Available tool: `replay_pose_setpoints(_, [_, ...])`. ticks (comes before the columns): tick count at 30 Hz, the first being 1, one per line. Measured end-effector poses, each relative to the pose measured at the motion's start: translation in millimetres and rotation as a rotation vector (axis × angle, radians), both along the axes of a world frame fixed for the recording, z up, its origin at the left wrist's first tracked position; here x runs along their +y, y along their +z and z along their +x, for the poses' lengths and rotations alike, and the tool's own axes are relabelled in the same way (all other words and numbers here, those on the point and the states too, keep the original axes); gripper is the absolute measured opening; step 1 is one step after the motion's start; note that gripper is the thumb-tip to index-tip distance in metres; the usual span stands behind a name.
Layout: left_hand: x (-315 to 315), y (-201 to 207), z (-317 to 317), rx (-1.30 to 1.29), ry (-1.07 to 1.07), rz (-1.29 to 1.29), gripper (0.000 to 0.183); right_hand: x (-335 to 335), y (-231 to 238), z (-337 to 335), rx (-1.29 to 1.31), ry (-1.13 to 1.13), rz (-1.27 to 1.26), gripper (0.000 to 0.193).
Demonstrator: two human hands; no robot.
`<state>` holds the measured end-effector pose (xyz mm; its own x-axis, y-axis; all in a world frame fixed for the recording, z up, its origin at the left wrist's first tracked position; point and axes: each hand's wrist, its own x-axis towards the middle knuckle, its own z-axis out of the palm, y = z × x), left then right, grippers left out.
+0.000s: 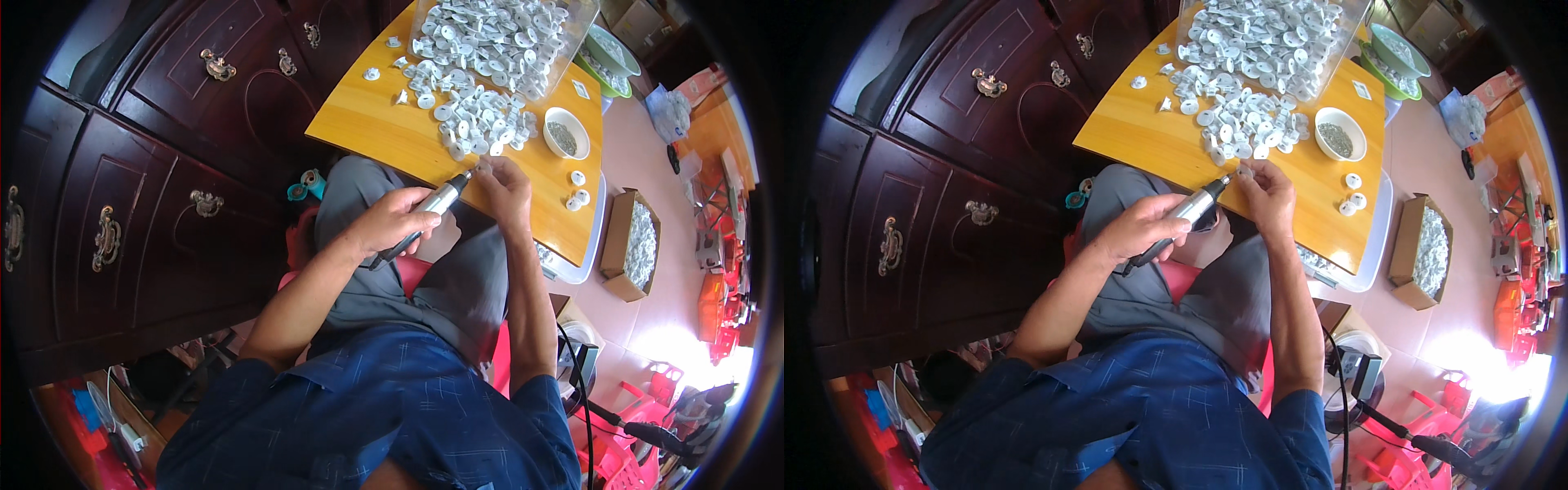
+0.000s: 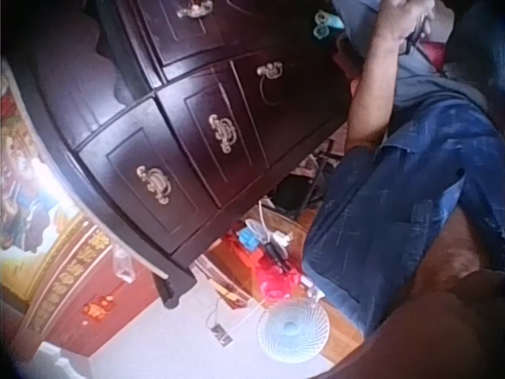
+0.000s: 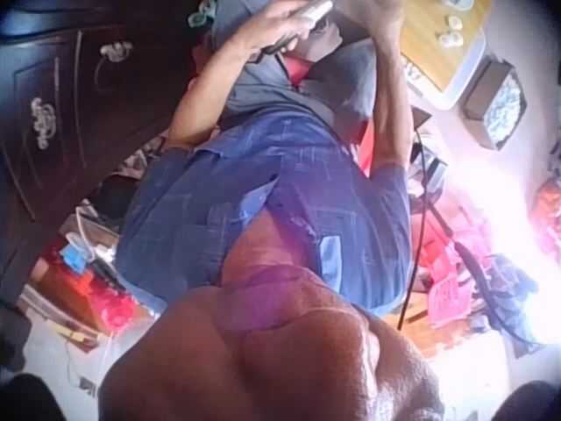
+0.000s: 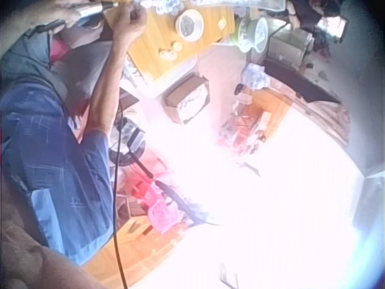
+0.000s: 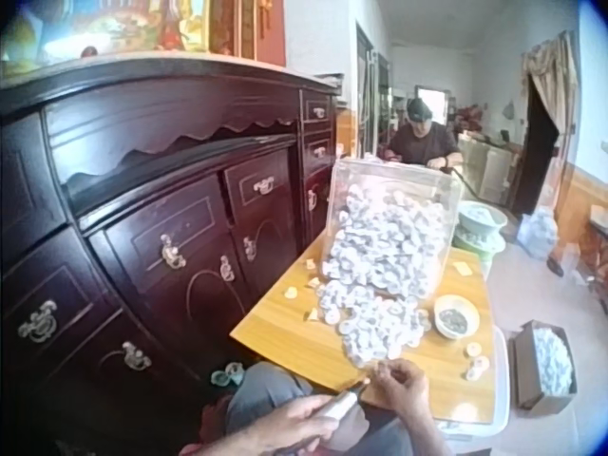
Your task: Assemble small components by inserting metal pins into plastic caps using an electric tool.
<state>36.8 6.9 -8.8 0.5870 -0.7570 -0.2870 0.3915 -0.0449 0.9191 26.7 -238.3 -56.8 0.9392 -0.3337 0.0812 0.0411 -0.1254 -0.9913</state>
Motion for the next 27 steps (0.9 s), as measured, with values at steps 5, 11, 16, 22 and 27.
replay_pose_setpoints(5, [-8,9,-2,0.005,0.044,0.017,0.023,0,4,-1,-0.004,0.009,0.013,0.022])
replay_pose_setpoints(11, [-9,10,1,0.013,0.019,0.028,0.021,-3,-2,1,-0.022,0.029,0.054,0.022])
replay_pose_setpoints(16, [-5,6,3,0.059,-0.032,-0.017,0.032,-3,2,0,0.005,0.019,0.077,0.023])
replay_pose_setpoints(22, [9,3,8,0.010,-0.087,-0.070,0.054,-15,16,-5,0.137,0.038,0.162,0.023])
replay_pose_setpoints(27, [29,11,18,-0.175,-0.059,0.063,0.064,-37,28,-10,0.233,-0.201,-0.310,0.024])
